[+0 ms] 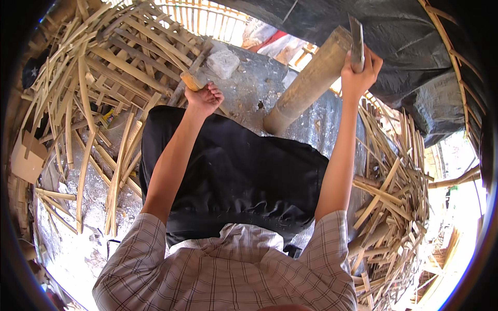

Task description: The person uses a hammer and a chisel-like tool to split a segment of bamboo vertically while sitting in a workshop.

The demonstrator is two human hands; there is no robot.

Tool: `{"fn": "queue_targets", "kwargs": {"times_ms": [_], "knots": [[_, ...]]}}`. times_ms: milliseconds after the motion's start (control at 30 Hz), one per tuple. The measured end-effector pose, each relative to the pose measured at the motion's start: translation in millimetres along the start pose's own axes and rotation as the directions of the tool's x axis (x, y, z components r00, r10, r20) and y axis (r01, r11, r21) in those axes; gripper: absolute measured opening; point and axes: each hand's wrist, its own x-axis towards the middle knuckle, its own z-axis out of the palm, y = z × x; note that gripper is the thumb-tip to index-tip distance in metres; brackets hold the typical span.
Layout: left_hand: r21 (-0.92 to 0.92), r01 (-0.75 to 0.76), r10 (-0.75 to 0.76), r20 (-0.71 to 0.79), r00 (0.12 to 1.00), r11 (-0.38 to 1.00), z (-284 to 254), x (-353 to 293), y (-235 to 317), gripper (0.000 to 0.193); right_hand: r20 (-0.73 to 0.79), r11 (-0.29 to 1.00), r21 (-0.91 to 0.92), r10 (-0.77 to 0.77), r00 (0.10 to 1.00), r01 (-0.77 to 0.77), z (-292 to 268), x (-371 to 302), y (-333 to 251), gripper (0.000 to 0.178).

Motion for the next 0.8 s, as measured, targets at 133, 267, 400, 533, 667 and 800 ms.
{"fn": "queue_targets", "kwargs": {"times_ms": [133,267,400,533,667,800], "knots": [[-0.036,-0.018,0.016,-0.054,0.998,0.999,8,-2,1,0.057,0.021,0.997,0.017,0.075,0.997,-0.075,18,2,3,0.042],[-0.031,-0.005,0.004,-0.037,0.999,0.999,3,2,3,0.054,-0.010,0.994,0.003,0.106,0.994,-0.106,26,1,-4,0.043],[-0.043,0.011,-0.013,-0.057,0.998,0.999,6,4,0,0.055,-0.012,0.997,-0.030,0.073,0.997,-0.073,27,-1,11,0.044],[-0.047,0.015,-0.018,-0.054,0.998,0.999,4,7,2,0.055,-0.007,0.998,-0.065,0.025,1.000,-0.026,30,-1,18,0.036],[-0.052,0.055,-0.058,-0.058,0.997,0.997,5,10,-4,0.054,-0.013,0.995,-0.101,0.003,1.000,-0.004,25,-3,31,0.036],[-0.058,0.034,-0.039,-0.090,0.995,0.998,8,5,5,0.052,0.020,0.998,-0.059,0.036,0.999,-0.035,26,6,-11,0.037]]}}
